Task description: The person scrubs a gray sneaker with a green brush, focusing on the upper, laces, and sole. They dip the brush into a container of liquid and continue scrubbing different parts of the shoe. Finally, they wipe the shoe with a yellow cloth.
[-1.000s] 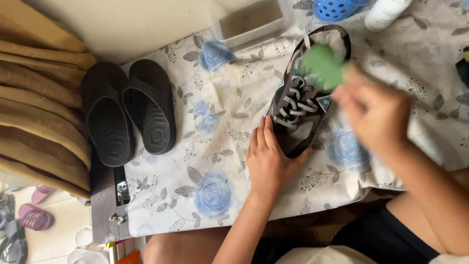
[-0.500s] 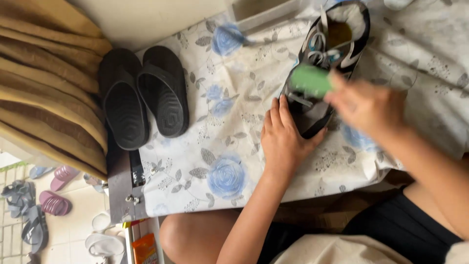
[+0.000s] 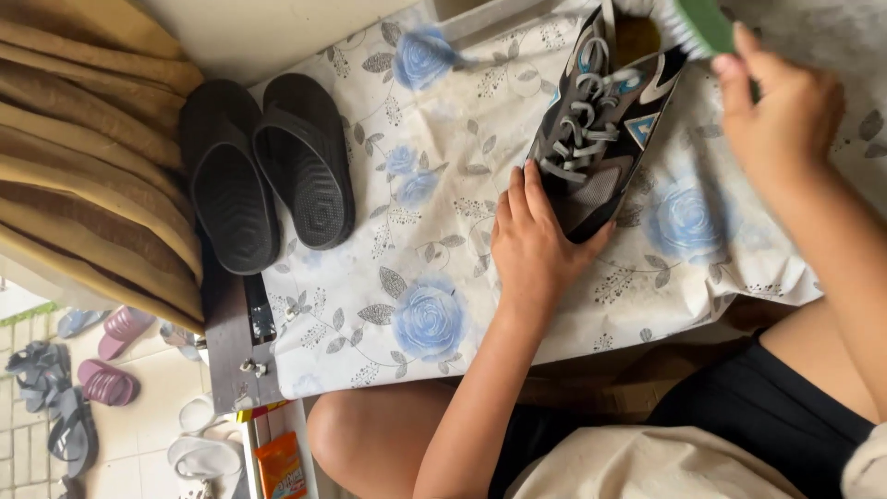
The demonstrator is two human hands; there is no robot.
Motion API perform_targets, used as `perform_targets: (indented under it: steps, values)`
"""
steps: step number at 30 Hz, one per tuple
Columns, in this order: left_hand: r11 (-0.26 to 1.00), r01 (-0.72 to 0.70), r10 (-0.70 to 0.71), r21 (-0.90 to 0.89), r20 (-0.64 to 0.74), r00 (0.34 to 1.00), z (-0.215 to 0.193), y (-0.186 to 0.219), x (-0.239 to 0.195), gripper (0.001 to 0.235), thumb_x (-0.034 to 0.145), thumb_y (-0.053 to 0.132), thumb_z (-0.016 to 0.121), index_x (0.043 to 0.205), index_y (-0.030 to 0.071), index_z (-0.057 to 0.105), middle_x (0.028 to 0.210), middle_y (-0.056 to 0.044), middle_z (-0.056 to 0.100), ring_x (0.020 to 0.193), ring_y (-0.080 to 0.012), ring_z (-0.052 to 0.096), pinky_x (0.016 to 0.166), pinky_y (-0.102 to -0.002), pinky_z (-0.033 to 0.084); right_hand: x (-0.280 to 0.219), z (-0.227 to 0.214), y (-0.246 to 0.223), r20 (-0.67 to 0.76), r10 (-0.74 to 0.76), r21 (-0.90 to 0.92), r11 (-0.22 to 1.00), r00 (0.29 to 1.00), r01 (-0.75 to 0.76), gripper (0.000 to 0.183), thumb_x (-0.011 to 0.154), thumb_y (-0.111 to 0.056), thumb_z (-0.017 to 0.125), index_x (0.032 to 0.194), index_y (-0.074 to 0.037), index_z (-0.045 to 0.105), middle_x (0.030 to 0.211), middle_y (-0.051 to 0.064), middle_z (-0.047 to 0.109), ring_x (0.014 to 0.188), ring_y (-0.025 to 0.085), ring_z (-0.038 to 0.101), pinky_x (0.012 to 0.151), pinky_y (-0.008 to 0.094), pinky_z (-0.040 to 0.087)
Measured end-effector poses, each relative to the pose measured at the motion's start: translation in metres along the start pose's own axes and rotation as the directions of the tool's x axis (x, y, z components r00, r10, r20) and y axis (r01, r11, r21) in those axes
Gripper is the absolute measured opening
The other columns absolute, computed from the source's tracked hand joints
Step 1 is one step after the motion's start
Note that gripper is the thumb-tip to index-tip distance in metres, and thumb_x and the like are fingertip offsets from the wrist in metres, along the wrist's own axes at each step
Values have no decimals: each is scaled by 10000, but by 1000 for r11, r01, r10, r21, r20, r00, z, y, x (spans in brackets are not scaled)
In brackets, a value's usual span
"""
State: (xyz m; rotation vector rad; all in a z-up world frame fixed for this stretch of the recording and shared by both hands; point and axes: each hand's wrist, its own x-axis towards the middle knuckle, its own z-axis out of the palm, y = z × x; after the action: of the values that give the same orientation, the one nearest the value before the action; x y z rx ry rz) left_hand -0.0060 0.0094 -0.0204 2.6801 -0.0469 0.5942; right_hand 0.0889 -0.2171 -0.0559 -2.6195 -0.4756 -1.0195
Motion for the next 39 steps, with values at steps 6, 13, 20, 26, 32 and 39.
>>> perform_targets:
  steps: [6,13,20,26,32,39]
  values:
    - [1000,6,-7,12,59,998,1,-1,2,965,641,625,595,1310,-15,323,1225,-186,503,1041,-335,530,771,-429,488,-7,-19,-48,98,-105,209,974,990,83,232,947,-89,664,1173,-38,655,626,22,566,420,118,419,337,240,344]
    - [999,-34,35,19,-19,999,2,-2,-2,960,641,633,612,1289,-26,351,1192,-179,532,1014,-321,555,768,-415,500,13,-20,-8,-26,43,8,999,999,-43,175,1008,-192,622,1094,-66,708,720,78,616,509,211,486,424,310,318]
    - [996,-3,13,89,-114,993,18,-11,0,1027,407,610,721,1244,70,472,1098,-89,595,962,-234,605,739,-317,513,6,-21,-48,83,-61,452,892,995,17,66,772,-163,738,768,-133,679,664,67,640,659,284,626,587,366,498]
    - [997,-52,60,51,-175,983,22,-20,-1,990,384,593,738,1200,82,511,972,-76,643,910,-221,625,720,-298,514,21,-18,-23,-59,93,410,910,994,-61,117,805,-164,759,893,-105,711,738,97,660,740,311,640,612,374,494]
    - [995,-23,36,98,-135,990,24,-23,-8,1029,370,645,710,1220,104,500,1045,-52,630,964,-198,604,733,-291,503,36,-13,-2,-26,68,154,986,997,-63,118,824,-290,731,831,-175,706,693,56,655,700,299,640,594,406,506]
    - [991,-28,31,132,-21,999,-1,-10,-11,1092,437,616,723,1319,64,390,1181,-122,531,1011,-274,573,792,-370,505,106,-2,-26,-101,-37,156,986,994,53,285,890,-338,637,1143,-209,662,849,39,682,750,229,650,619,365,519]
